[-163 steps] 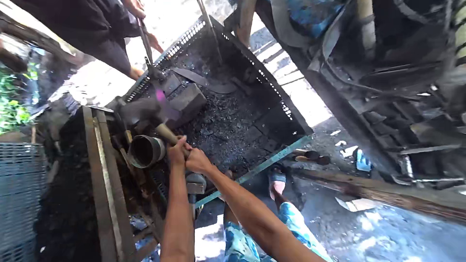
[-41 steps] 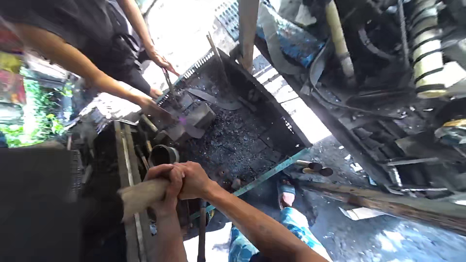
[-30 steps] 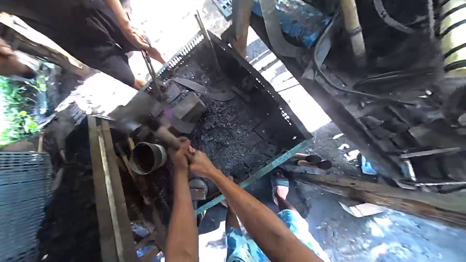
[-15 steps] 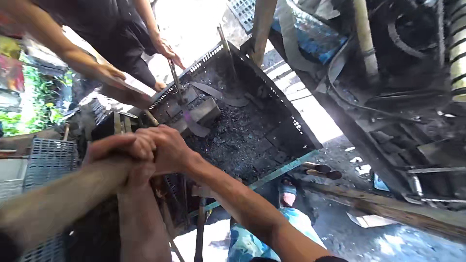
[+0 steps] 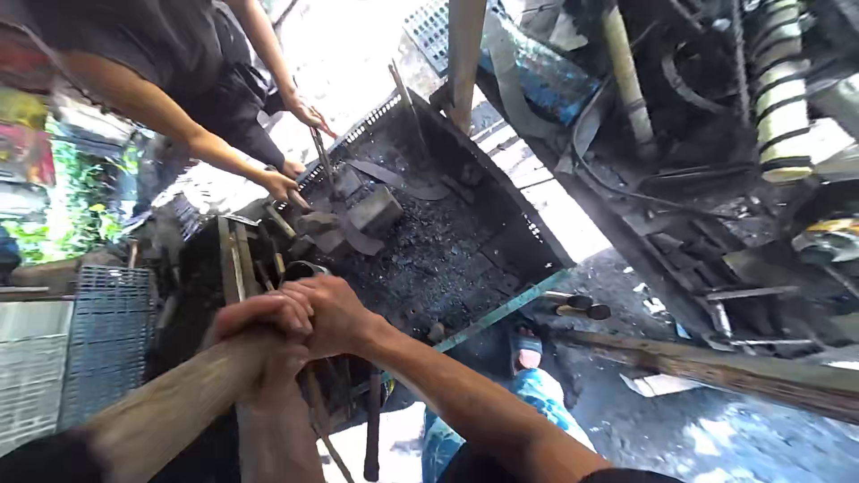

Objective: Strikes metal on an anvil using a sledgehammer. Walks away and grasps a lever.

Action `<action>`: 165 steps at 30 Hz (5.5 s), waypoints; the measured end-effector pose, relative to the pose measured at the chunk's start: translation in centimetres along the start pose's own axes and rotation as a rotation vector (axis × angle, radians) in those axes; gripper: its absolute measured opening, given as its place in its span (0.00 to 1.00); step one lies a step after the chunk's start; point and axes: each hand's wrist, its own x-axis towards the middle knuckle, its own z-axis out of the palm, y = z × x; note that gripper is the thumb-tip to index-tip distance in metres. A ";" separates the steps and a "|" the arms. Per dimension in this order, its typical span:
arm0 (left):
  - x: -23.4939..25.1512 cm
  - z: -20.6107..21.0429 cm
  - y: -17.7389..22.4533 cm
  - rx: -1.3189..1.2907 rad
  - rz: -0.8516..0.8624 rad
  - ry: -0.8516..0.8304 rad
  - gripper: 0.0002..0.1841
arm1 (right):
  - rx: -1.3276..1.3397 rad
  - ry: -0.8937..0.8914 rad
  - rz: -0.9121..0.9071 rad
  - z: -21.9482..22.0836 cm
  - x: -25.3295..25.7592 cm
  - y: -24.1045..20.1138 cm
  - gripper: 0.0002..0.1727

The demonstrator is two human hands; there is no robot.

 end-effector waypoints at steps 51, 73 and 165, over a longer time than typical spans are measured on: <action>-8.2 4.7 -25.1 0.089 -0.524 0.258 0.13 | -0.003 -0.091 0.641 3.4 -9.8 22.8 0.26; -14.9 5.0 -31.2 -0.085 -0.859 0.372 0.11 | -0.006 -0.300 1.030 2.4 -14.8 24.9 0.21; 0.7 4.3 -11.8 -0.006 -0.077 0.055 0.21 | -0.042 -0.014 0.214 -3.1 -1.2 10.7 0.23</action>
